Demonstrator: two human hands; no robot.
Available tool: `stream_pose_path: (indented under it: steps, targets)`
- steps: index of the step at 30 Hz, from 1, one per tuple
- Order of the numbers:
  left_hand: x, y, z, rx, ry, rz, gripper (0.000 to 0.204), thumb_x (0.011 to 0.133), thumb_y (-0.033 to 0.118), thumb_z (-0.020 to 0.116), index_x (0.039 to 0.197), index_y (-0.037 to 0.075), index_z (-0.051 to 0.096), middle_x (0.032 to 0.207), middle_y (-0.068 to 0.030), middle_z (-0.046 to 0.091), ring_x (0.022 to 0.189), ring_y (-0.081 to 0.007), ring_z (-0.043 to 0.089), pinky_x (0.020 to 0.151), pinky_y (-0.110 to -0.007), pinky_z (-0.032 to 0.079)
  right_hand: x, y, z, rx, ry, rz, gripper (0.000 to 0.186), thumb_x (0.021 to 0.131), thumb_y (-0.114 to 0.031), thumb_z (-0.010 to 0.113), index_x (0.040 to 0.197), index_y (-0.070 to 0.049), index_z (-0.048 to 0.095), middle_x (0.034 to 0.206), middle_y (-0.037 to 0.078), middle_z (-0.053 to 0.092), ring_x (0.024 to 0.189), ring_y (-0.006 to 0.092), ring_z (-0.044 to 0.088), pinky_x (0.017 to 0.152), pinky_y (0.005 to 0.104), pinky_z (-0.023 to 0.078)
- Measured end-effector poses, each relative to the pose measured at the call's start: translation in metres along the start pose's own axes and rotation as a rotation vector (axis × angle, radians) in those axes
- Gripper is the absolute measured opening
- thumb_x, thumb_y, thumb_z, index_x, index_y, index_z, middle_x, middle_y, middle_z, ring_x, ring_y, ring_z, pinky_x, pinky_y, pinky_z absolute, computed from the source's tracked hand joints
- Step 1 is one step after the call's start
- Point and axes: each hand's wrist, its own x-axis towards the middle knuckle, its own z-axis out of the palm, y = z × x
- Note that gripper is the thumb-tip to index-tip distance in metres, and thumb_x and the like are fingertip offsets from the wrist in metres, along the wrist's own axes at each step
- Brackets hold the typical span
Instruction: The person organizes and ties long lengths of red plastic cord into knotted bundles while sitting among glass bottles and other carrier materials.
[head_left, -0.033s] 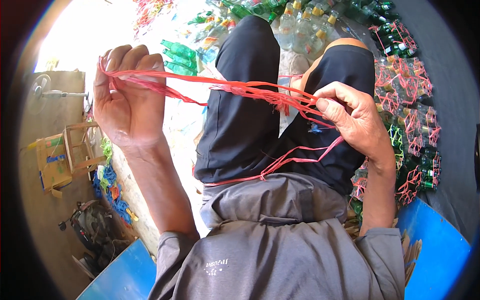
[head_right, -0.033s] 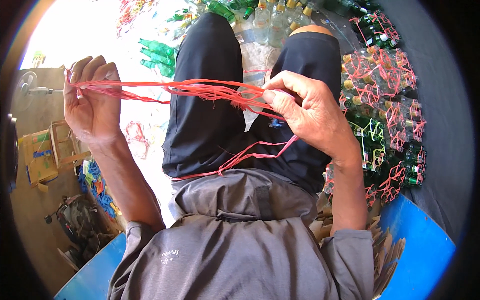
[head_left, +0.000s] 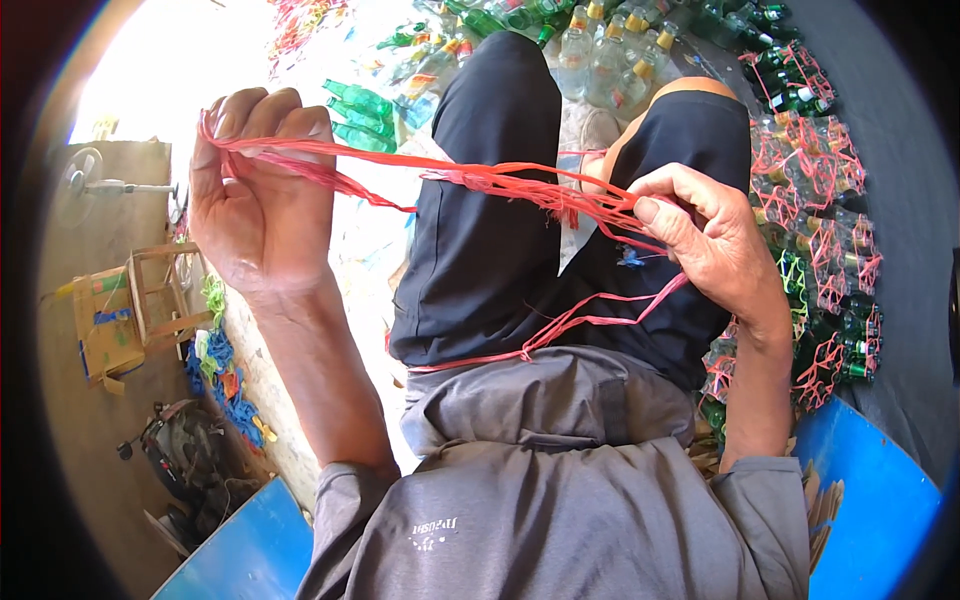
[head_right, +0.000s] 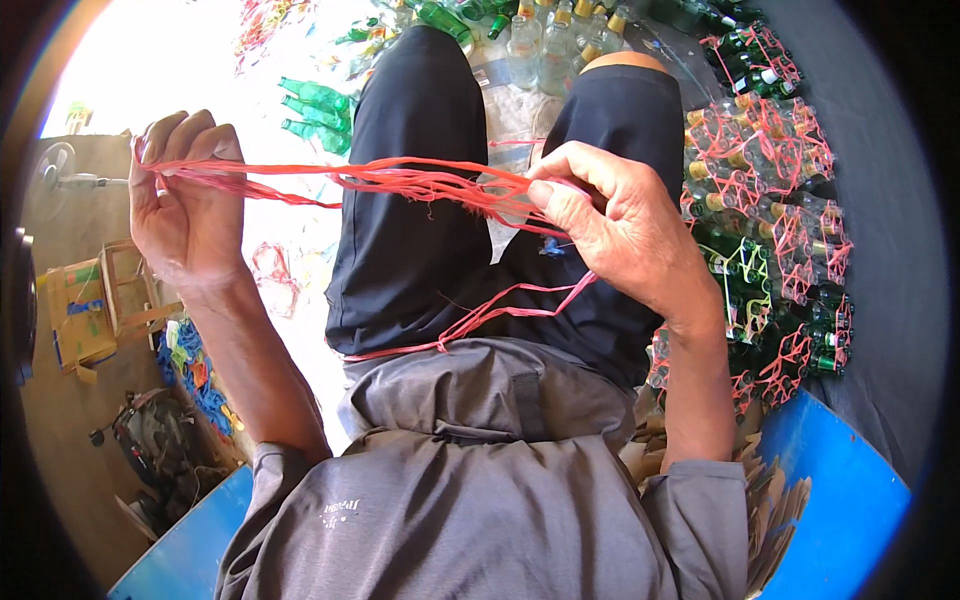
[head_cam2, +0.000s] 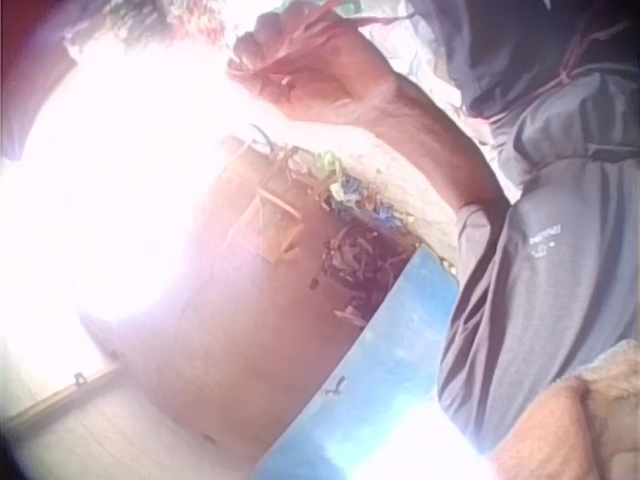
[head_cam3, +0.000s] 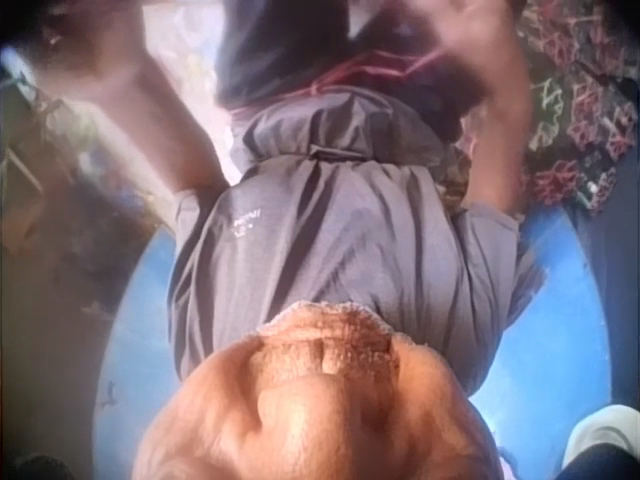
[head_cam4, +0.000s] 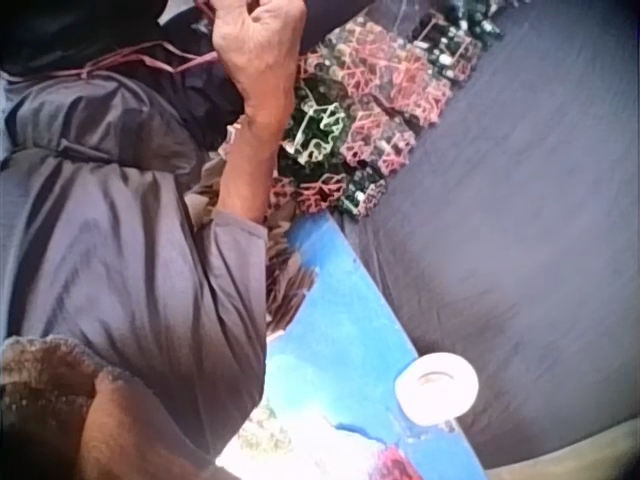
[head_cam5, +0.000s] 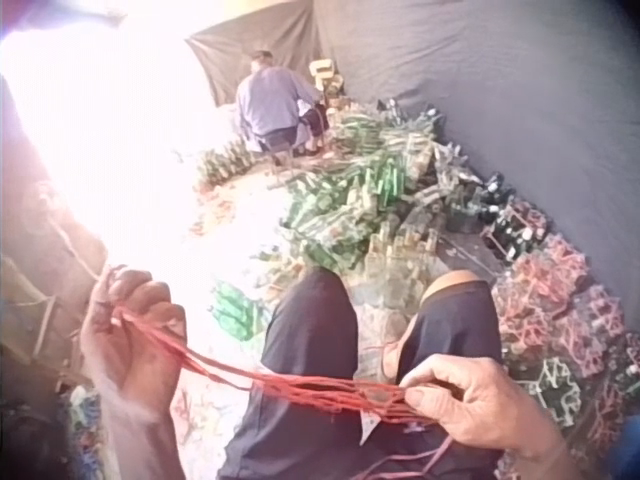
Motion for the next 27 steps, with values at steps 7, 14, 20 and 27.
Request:
stream_pose_path:
  steps: [7,14,20,27]
  targets:
    - [-0.002,-0.006,0.001,0.012,-0.016,-0.023,0.008,0.098,0.012,0.046,0.092,0.007,0.048,0.088,-0.0019,0.049,0.079,-0.0158,0.044,0.078,-0.033,0.035,0.003,-0.025,0.017,-0.229,0.294,-0.289,0.022,0.088,-0.006,0.067,0.108,0.001,0.063,0.094,0.009,0.06,0.083,0.0178,0.061,0.075,0.0289,0.05]
    - [-0.003,-0.019,0.017,0.037,0.045,-0.036,0.011,0.097,0.009,0.048,0.087,0.007,0.05,0.085,-0.0012,0.048,0.077,-0.0142,0.043,0.077,-0.032,0.036,0.01,-0.043,0.046,-0.208,0.342,-0.65,0.023,0.075,0.007,0.074,0.095,0.0,0.068,0.086,0.009,0.062,0.079,0.0201,0.059,0.073,0.0305,0.048]
    - [-0.004,-0.032,0.026,0.073,0.06,-0.037,0.013,0.099,0.011,0.047,0.087,0.008,0.05,0.086,-0.0006,0.048,0.078,-0.0141,0.044,0.078,-0.032,0.037,0.029,-0.028,0.073,-0.374,0.358,-0.816,0.023,0.071,0.0,0.074,0.091,-0.007,0.068,0.076,0.004,0.05,0.071,0.0216,0.053,0.063,0.0357,0.041]
    - [0.001,-0.037,0.026,0.026,0.042,-0.069,0.013,0.099,0.01,0.047,0.087,0.007,0.05,0.085,-0.0016,0.047,0.078,-0.0142,0.044,0.079,-0.032,0.037,0.047,-0.012,0.088,-0.66,0.418,-0.791,0.011,0.076,-0.008,0.07,0.079,-0.01,0.06,0.073,0.003,0.041,0.069,0.0215,0.048,0.062,0.0376,0.036]
